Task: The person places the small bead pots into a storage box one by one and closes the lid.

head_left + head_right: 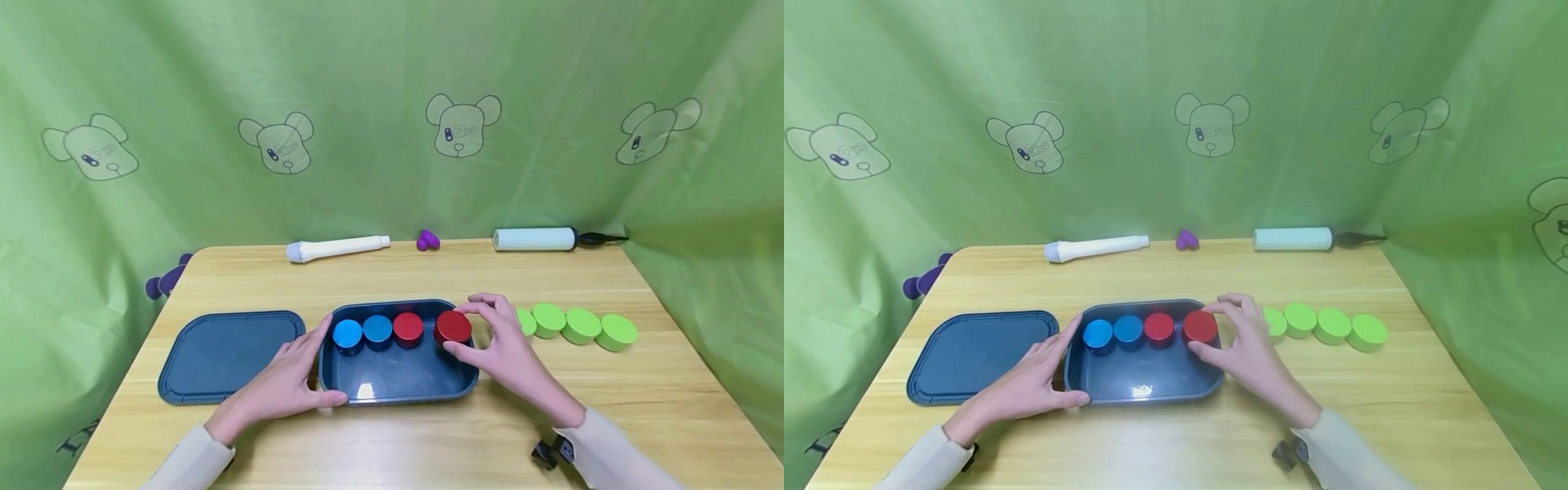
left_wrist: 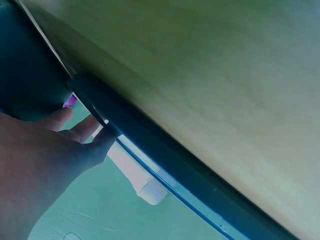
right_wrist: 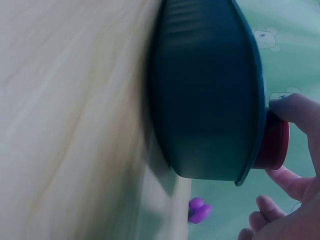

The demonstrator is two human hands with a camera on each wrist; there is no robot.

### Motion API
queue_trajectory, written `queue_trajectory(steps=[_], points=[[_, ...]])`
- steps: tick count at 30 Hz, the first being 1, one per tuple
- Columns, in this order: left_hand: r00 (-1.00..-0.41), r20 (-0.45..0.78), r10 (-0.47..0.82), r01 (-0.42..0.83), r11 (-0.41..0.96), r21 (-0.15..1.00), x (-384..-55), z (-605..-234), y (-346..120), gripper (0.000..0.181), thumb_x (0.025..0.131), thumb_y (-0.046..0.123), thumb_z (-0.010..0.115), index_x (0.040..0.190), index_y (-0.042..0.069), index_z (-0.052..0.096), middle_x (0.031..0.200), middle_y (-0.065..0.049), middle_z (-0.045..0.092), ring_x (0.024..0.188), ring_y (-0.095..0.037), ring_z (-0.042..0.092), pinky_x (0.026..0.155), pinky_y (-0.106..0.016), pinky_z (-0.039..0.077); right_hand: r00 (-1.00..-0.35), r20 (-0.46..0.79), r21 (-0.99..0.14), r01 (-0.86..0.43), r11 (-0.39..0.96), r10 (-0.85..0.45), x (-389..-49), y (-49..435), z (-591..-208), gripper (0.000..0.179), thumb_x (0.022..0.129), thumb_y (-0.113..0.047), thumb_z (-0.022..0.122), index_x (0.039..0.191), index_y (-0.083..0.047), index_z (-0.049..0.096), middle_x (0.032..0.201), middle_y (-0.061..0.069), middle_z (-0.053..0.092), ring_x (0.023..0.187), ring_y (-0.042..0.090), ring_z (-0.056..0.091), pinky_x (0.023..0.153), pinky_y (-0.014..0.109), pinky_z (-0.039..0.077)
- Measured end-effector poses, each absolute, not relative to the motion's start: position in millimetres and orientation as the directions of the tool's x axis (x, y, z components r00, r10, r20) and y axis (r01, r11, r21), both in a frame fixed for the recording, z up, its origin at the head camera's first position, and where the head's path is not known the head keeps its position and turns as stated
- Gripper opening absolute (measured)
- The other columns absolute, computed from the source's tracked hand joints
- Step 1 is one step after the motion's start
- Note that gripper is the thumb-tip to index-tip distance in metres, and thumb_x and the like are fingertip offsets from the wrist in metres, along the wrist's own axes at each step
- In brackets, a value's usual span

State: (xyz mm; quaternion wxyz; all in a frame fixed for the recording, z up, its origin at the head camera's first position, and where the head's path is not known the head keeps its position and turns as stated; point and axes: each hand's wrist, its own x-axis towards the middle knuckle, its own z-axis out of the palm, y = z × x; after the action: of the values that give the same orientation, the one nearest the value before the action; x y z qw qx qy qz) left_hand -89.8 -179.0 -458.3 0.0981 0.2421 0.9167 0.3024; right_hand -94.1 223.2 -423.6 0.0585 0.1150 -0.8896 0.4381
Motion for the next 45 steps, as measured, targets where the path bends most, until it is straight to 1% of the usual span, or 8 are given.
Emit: queue_trajectory(steps=[2,5,12,19,31,40,45], points=[[-0.862,-0.034,0.505,0.386,0.700,0.601,-90,-458,-179,0.124,0.088,0.074,0.079,0.178,0.033,0.003,0.178,-0.007,0.028,0.161,-0.037,0.029,0.123,-0.074,0.021,-0.972,0.180,-0.766,-0.235,0.598,-0.152,-96,222,-425,0.053,0.087,-0.033,0.096,0.133,-0.017,0.074,0.154,0.016,0.048,0.143,0.039,0.038,0.107,0.068,0.042],[-0.861,-0.034,0.507,0.387,0.698,0.603,-90,-458,-179,0.125,0.088,0.073,0.079,0.177,0.034,0.002,0.178,-0.007,0.028,0.161,-0.038,0.029,0.122,-0.075,0.020,-0.973,0.164,-0.765,-0.229,0.602,-0.161,-99,221,-428,0.053,0.088,-0.032,0.096,0.134,-0.017,0.074,0.156,0.017,0.046,0.145,0.041,0.039,0.109,0.071,0.043],[-0.860,-0.033,0.509,0.388,0.696,0.605,-90,-458,-179,0.125,0.088,0.073,0.079,0.177,0.034,0.001,0.177,-0.008,0.029,0.160,-0.039,0.030,0.122,-0.075,0.021,-0.969,0.165,-0.755,-0.244,0.609,-0.183,-109,216,-439,0.053,0.087,-0.024,0.096,0.134,-0.015,0.073,0.154,0.020,0.046,0.143,0.042,0.041,0.110,0.069,0.043],[-0.859,-0.026,0.512,0.396,0.696,0.599,-90,-457,-179,0.126,0.087,0.076,0.078,0.177,0.035,0.000,0.177,-0.008,0.030,0.160,-0.038,0.031,0.123,-0.071,0.023,-0.967,0.169,-0.732,-0.254,0.632,-0.193,-115,211,-443,0.052,0.087,-0.022,0.095,0.133,-0.012,0.073,0.153,0.024,0.046,0.141,0.046,0.043,0.110,0.069,0.042],[-0.859,-0.026,0.512,0.397,0.696,0.598,-91,-459,-180,0.126,0.087,0.076,0.078,0.177,0.034,0.000,0.177,-0.008,0.030,0.160,-0.037,0.030,0.123,-0.071,0.023,-0.944,0.228,-0.577,-0.330,0.747,-0.241,-116,202,-442,0.054,0.085,-0.021,0.094,0.133,-0.004,0.074,0.153,0.026,0.049,0.139,0.048,0.046,0.109,0.067,0.042],[-0.859,-0.025,0.511,0.396,0.695,0.600,-90,-458,-179,0.125,0.088,0.072,0.080,0.178,0.032,0.002,0.176,-0.010,0.031,0.160,-0.038,0.031,0.123,-0.072,0.022,-0.957,0.162,-0.523,-0.289,0.802,-0.240,-115,199,-440,0.055,0.087,-0.023,0.092,0.133,0.000,0.074,0.154,0.028,0.050,0.136,0.052,0.051,0.107,0.068,0.047],[-0.859,-0.020,0.511,0.398,0.693,0.601,-89,-458,-179,0.125,0.088,0.072,0.080,0.178,0.032,0.002,0.176,-0.009,0.031,0.160,-0.037,0.031,0.123,-0.073,0.022,-0.959,0.138,-0.516,-0.284,0.808,-0.248,-113,199,-439,0.056,0.087,-0.018,0.091,0.137,0.001,0.072,0.154,0.028,0.051,0.135,0.050,0.053,0.104,0.066,0.050]])
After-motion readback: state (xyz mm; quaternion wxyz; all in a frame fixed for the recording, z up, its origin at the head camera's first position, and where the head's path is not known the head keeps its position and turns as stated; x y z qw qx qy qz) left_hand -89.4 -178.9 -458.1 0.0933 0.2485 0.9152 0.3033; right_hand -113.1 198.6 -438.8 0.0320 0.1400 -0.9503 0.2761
